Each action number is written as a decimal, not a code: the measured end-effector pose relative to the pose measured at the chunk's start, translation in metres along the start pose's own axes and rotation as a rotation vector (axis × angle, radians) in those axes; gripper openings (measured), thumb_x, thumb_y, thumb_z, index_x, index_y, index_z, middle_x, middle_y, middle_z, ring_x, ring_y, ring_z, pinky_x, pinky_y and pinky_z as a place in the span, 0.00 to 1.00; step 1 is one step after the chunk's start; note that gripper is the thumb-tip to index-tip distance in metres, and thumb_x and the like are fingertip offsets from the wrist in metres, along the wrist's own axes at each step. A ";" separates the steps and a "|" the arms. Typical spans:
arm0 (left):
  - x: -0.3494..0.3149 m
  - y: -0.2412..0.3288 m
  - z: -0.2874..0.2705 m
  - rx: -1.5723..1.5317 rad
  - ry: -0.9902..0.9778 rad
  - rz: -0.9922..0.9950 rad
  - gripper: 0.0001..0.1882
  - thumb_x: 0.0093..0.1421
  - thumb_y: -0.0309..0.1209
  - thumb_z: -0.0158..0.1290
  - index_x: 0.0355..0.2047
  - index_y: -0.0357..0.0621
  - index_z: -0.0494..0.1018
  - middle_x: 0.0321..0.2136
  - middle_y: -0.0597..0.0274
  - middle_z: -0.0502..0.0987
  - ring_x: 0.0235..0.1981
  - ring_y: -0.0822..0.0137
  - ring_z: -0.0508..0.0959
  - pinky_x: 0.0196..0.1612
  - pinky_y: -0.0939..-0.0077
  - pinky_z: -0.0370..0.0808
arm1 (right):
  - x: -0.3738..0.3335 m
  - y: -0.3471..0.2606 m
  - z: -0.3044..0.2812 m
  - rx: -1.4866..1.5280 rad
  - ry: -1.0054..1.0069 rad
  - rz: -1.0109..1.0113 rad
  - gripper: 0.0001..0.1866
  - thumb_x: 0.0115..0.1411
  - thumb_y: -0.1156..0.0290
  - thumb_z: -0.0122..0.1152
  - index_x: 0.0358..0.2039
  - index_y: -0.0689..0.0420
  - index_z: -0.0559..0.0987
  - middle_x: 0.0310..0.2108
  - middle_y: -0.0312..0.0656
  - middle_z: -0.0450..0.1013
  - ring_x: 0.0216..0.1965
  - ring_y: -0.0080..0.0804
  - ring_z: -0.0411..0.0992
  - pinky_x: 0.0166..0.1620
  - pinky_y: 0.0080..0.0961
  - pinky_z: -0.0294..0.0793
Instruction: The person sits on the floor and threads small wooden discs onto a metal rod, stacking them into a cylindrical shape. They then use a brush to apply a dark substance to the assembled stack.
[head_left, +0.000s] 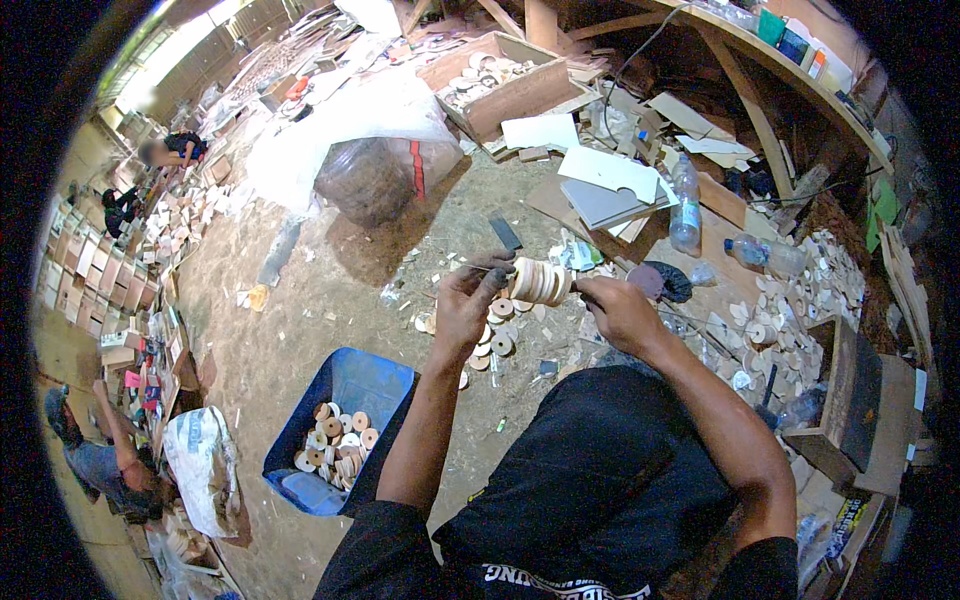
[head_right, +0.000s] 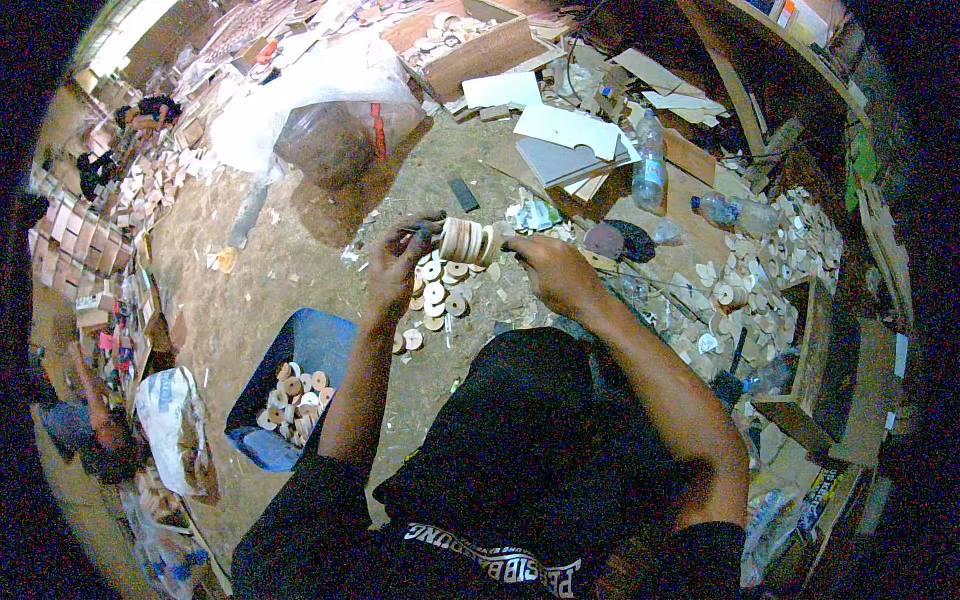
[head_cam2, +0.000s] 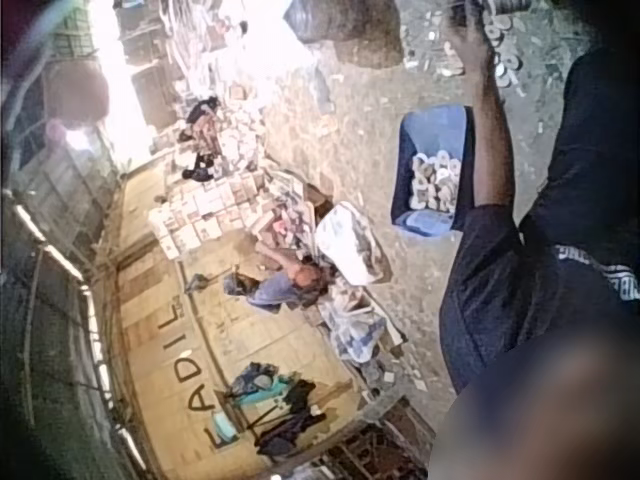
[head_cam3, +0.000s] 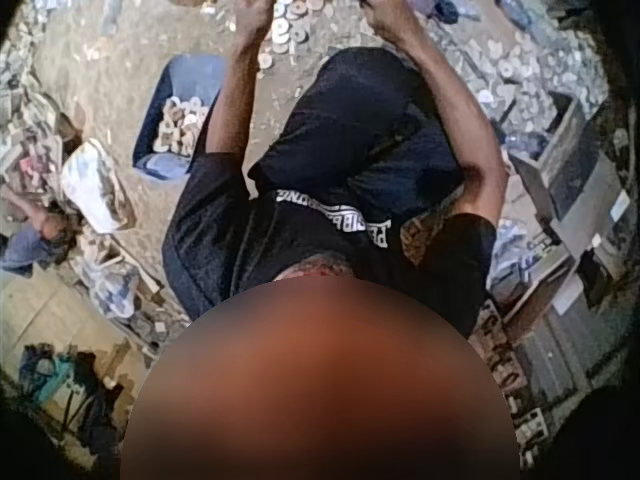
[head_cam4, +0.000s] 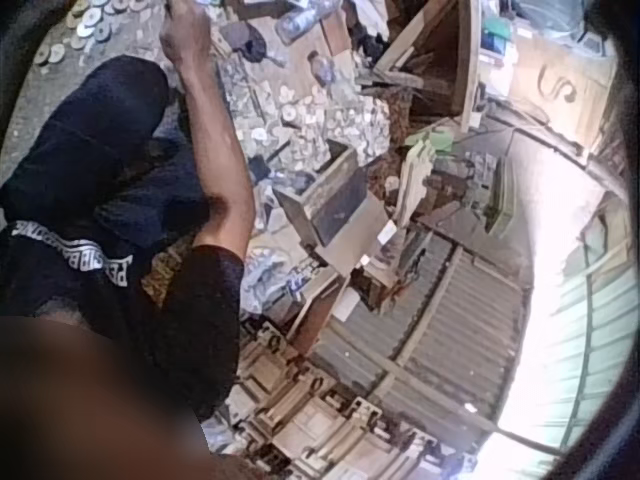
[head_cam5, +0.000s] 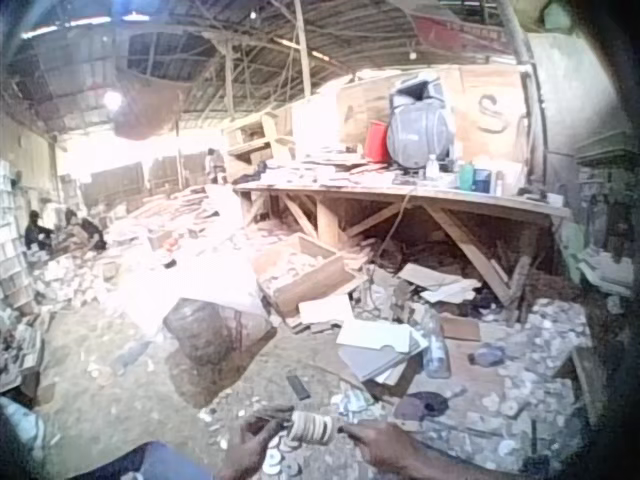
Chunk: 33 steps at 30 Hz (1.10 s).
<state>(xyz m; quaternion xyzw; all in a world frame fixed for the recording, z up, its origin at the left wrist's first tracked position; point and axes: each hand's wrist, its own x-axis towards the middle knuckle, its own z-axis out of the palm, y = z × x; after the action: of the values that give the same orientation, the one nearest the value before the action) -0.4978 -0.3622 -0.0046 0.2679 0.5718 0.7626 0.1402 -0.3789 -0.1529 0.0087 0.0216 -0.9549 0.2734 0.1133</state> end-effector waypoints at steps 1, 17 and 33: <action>0.003 0.003 0.000 0.035 0.027 -0.047 0.08 0.61 0.24 0.52 0.38 0.32 0.76 0.43 0.56 0.76 0.45 0.66 0.76 0.49 0.71 0.72 | 0.001 -0.003 -0.003 -0.015 0.009 0.037 0.21 0.48 0.81 0.53 0.46 0.63 0.74 0.44 0.56 0.72 0.45 0.52 0.71 0.50 0.39 0.70; 0.005 -0.029 -0.052 0.293 -0.206 0.027 0.15 0.57 0.26 0.56 0.45 0.39 0.75 0.39 0.56 0.78 0.40 0.68 0.77 0.44 0.74 0.74 | -0.001 0.000 -0.016 -0.032 -0.355 0.018 0.16 0.53 0.74 0.57 0.44 0.55 0.78 0.48 0.49 0.71 0.53 0.48 0.66 0.58 0.41 0.62; -0.115 -0.199 -0.186 1.484 -0.254 -0.464 0.18 0.47 0.29 0.57 0.40 0.42 0.72 0.39 0.42 0.73 0.38 0.44 0.76 0.38 0.54 0.76 | -0.008 0.002 -0.026 -0.099 -0.175 -0.011 0.18 0.52 0.77 0.56 0.46 0.58 0.76 0.43 0.51 0.72 0.47 0.50 0.68 0.53 0.39 0.66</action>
<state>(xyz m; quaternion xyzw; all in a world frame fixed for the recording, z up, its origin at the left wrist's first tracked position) -0.5282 -0.5092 -0.2590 0.2505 0.9524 0.0962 0.1445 -0.3657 -0.1376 0.0275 0.0448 -0.9734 0.2224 0.0320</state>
